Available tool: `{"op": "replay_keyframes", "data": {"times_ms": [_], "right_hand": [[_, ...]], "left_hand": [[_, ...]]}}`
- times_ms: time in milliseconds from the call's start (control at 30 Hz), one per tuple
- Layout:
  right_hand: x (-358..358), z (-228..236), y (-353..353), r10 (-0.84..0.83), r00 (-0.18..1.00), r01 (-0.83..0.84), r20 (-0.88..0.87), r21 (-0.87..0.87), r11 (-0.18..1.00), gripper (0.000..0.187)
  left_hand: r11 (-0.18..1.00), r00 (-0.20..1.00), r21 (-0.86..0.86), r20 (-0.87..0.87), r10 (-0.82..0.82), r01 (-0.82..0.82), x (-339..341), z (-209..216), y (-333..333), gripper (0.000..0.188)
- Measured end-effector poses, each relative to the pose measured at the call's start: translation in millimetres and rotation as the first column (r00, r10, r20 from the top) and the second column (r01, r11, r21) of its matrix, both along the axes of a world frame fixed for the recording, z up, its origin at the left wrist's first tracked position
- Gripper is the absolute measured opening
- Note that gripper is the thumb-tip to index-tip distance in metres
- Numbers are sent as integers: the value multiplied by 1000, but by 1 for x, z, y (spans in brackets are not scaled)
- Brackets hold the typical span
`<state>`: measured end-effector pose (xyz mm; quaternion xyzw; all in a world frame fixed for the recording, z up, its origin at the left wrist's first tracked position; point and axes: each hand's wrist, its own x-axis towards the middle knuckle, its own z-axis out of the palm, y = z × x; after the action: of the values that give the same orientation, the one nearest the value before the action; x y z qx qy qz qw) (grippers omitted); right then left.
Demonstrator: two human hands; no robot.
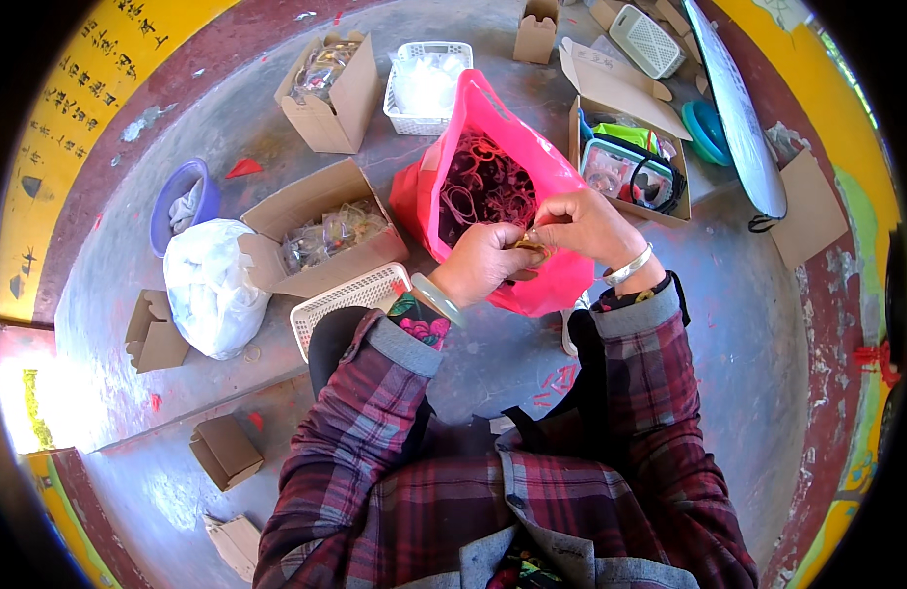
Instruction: The person sits on the floor and sorts through a pile of tangled elastic bands in a pink plastic bag. They pick out individual bands, untangle them, and place them into a white plastic basket. The person continues this process, occasionally picking up a small plastic bag to place the sorted bands inside.
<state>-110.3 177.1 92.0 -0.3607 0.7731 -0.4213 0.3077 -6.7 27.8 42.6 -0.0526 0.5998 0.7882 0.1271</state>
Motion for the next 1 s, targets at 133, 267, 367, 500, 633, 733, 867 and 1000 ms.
{"op": "replay_keyframes", "data": {"times_ms": [133, 267, 367, 500, 633, 733, 867, 1000], "right_hand": [[-1, -2, -2, -48, 998, 48, 29, 2, 999, 19], [-4, -14, -4, -14, 1000, 15, 16, -13, 1000, 21], [-1, -13, -3, 24, 990, -19, -142, 38, 999, 24], [-2, -18, -4, 44, 997, -47, -62, -42, 998, 22], [-8, -9, 3, -6, 969, 38, 245, -124, 992, 17], [-12, -9, 7, -37, 950, 84, 310, -137, 987, 15], [-13, -8, 7, -14, 943, 58, 332, -124, 991, 14], [-12, -7, 8, -11, 975, 21, 222, -42, 999, 12]], "left_hand": [[999, 998, -8, -40, 42, -42, 1, 0, 1, 18], [993, 994, -114, -107, 14, -27, 0, -7, 1, 18], [980, 990, -199, -144, -7, -22, 1, -3, 5, 17], [965, 984, -260, -176, -16, -31, 2, -7, 5, 16], [991, 991, -95, -111, 79, -89, -1, -12, 0, 18], [993, 990, 2, -80, 114, -114, 0, -3, 0, 19], [994, 991, -28, -83, 102, -105, -1, -7, 0, 20], [976, 988, -199, -145, 55, -84, -1, -8, -1, 20]]}}
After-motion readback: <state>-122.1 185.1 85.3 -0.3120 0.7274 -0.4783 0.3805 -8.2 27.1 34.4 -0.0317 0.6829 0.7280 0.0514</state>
